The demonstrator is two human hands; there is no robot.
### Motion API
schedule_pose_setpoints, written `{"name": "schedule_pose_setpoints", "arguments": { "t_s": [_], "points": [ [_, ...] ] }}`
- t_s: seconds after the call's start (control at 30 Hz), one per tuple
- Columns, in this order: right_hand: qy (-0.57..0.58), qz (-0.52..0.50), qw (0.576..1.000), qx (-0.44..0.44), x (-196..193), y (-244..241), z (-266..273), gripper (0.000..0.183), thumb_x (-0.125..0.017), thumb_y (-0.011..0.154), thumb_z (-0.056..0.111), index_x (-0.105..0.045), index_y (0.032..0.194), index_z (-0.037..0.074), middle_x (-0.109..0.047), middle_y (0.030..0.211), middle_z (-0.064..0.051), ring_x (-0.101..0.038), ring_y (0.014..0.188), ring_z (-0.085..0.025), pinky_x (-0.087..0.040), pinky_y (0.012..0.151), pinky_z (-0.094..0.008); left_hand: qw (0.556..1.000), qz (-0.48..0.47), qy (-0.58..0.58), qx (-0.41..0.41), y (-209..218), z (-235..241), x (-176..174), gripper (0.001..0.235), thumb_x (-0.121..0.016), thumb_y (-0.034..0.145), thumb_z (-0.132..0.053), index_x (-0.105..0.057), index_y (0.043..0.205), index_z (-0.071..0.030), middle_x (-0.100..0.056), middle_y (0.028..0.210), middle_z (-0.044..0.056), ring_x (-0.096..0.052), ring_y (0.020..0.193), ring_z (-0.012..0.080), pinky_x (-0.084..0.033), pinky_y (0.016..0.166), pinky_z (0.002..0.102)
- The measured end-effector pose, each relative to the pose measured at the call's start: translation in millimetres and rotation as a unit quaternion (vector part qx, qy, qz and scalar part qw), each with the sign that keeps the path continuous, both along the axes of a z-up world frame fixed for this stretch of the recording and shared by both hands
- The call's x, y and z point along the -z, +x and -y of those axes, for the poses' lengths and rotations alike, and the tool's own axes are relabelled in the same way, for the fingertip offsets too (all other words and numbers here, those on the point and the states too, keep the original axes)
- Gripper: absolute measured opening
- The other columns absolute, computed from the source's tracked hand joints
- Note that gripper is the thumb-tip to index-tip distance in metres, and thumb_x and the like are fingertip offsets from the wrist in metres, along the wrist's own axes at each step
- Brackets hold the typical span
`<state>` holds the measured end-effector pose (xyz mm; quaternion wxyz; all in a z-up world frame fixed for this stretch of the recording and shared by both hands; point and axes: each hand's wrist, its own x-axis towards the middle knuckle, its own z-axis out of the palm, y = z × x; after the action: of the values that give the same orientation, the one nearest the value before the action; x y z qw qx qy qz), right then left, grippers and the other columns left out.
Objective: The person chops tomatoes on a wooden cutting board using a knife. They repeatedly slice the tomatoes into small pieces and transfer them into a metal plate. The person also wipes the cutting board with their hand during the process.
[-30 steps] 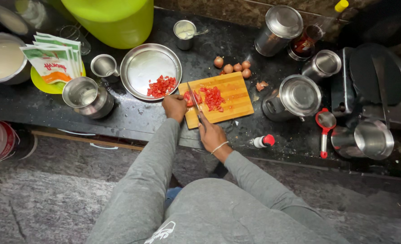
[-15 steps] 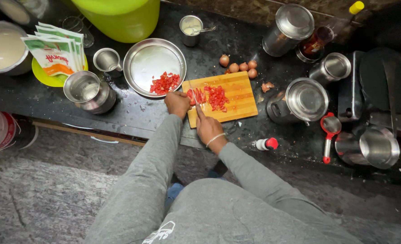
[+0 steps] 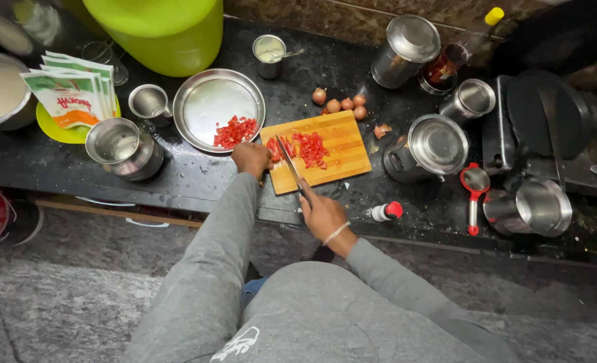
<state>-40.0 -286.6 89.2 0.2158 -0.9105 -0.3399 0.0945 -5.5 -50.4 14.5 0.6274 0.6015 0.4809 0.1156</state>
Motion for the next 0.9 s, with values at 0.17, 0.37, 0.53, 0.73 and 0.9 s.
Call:
{"name": "schedule_pose_setpoints", "arguments": {
  "t_s": [0.17, 0.37, 0.53, 0.73, 0.9],
  "points": [
    [0.042, -0.02, 0.999, 0.01, 19, 5, -27, 0.058, -0.058, 0.099, 0.03, -0.045, 0.154, 0.023, -0.068, 0.072, -0.025, -0.066, 0.068, -0.047, -0.052, 0.065, -0.059, 0.999, 0.028, -0.021, 0.003, 3, -5, 9, 0.007, -0.069, 0.079, 0.005, -0.072, 0.073, 0.008, -0.072, 0.066, 0.016, -0.073, 0.051, 0.0226, -0.06, 0.046, 0.032],
    [0.034, -0.006, 0.999, 0.012, 31, 7, -33, 0.057, -0.058, 0.098, 0.029, -0.046, 0.153, 0.022, -0.067, 0.071, -0.025, -0.066, 0.067, -0.047, -0.052, 0.064, -0.059, 0.999, 0.025, 0.004, 0.025, 3, -6, 12, 0.012, -0.067, 0.081, 0.003, -0.072, 0.071, 0.007, -0.072, 0.065, 0.016, -0.073, 0.051, 0.0235, -0.059, 0.047, 0.033],
    [0.038, 0.03, 0.999, -0.003, 34, 10, -45, 0.055, -0.057, 0.099, 0.026, -0.047, 0.152, 0.02, -0.069, 0.077, -0.023, -0.067, 0.067, -0.046, -0.053, 0.063, -0.058, 0.997, -0.029, 0.057, 0.046, 5, -4, 6, 0.015, -0.067, 0.083, 0.0, -0.075, 0.071, 0.005, -0.073, 0.063, 0.014, -0.073, 0.051, 0.0212, -0.059, 0.05, 0.031],
    [-0.038, 0.01, 0.999, 0.003, 54, 20, -73, 0.058, -0.053, 0.098, 0.026, -0.044, 0.154, 0.017, -0.069, 0.074, -0.025, -0.067, 0.067, -0.047, -0.054, 0.065, -0.059, 0.997, -0.038, 0.043, 0.053, 5, -6, 4, 0.01, -0.071, 0.079, 0.001, -0.075, 0.071, 0.005, -0.073, 0.064, 0.014, -0.073, 0.052, 0.0197, -0.057, 0.048, 0.032],
    [0.004, -0.015, 1.0, 0.024, 68, 32, -87, 0.053, -0.052, 0.1, 0.026, -0.048, 0.151, 0.016, -0.068, 0.073, -0.027, -0.067, 0.07, -0.049, -0.053, 0.067, -0.06, 0.999, -0.005, -0.015, 0.043, 11, -10, 17, 0.009, -0.07, 0.079, 0.004, -0.075, 0.071, 0.007, -0.075, 0.067, 0.014, -0.074, 0.053, 0.021, -0.059, 0.048, 0.032]
  ]
}}
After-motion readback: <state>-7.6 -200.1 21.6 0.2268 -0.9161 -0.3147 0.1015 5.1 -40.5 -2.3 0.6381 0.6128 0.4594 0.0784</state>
